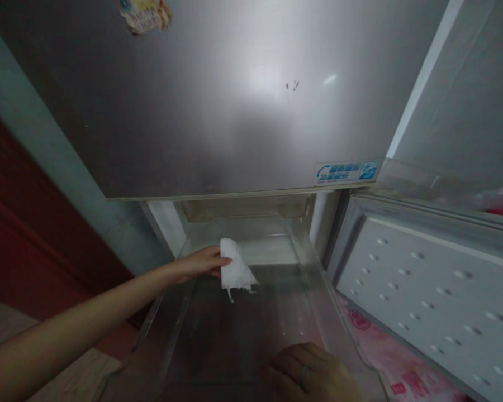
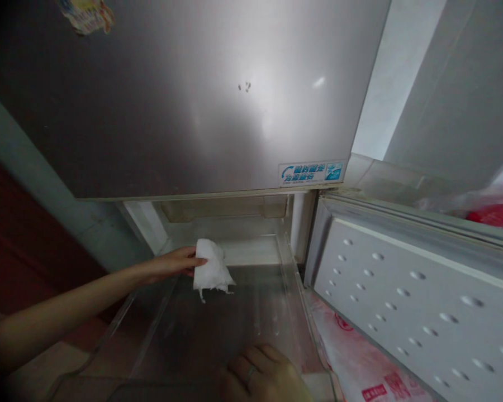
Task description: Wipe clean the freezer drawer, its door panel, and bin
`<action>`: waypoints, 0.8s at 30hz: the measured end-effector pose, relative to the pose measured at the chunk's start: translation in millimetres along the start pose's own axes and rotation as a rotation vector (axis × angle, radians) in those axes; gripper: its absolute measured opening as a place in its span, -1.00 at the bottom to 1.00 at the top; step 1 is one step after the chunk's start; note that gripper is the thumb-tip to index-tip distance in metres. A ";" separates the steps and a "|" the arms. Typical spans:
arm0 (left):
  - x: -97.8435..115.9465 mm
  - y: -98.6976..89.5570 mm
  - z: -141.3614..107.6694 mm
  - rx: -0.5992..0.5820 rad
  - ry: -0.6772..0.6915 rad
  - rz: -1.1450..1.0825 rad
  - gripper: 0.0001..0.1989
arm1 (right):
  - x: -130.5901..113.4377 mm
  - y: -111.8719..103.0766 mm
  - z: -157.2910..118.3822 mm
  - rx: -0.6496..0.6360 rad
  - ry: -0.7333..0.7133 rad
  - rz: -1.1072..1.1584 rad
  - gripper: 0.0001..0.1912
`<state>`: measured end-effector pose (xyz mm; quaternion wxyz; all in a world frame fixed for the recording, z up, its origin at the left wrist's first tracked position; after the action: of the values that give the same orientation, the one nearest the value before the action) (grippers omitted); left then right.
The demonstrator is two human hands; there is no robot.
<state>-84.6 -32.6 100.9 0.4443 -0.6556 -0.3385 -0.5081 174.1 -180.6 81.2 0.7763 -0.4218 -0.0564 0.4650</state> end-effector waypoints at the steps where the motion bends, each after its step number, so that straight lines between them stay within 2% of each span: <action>1: 3.3 1.7 -1.1 -0.052 0.033 0.035 -0.61 | 0.0 0.0 1.5 -0.009 0.010 0.029 -0.80; 3: 9.6 4.5 -3.4 -0.130 0.109 0.089 -0.62 | -0.4 -3.2 5.2 -0.043 0.052 0.121 -0.70; 5: 15.9 6.5 -7.1 -0.148 0.165 0.159 -0.67 | -2.4 -11.6 10.0 -0.129 0.124 0.221 -0.61; 9: 29.5 12.3 -18.5 -0.118 0.193 0.293 -0.72 | -10.2 -44.4 25.6 -0.323 0.320 0.291 -0.71; 11: 36.5 16.5 -24.1 -0.098 0.210 0.304 -0.73 | -11.6 -61.9 38.7 -0.305 0.379 0.282 -0.73; 14: 45.7 23.4 -31.4 -0.078 0.262 0.331 -0.75 | -8.4 -73.8 64.2 -0.228 0.352 0.251 -0.72; 17: 53.6 31.6 -40.0 -0.071 0.311 0.388 -0.79 | -4.3 -66.0 92.6 -0.223 0.289 0.120 -0.66; 19: 60.1 37.8 -47.6 -0.063 0.355 0.441 -0.84 | -5.1 -54.2 110.0 -0.292 0.255 0.004 -0.57; 21: 67.0 44.0 -56.4 -0.059 0.393 0.527 -0.88 | -8.1 -40.1 123.7 -0.434 0.249 -0.072 -0.54; 24: 74.8 50.3 -69.2 -0.047 0.415 0.732 -0.91 | -11.6 -20.7 135.6 -0.684 0.296 -0.088 -0.68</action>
<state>-45.9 -116.3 167.4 0.6390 -0.6265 0.0250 -0.4455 116.5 -112.1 185.9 0.6095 -0.7166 -0.1139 0.3193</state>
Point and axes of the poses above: each hand's wrist, its own z-axis towards the middle knuckle, its own y-axis out of the palm, x = y × z, the point moved 3 cm from there along z, towards the middle knuckle, and after that the axes turned 14 degrees about y, right-handed, at the moved point
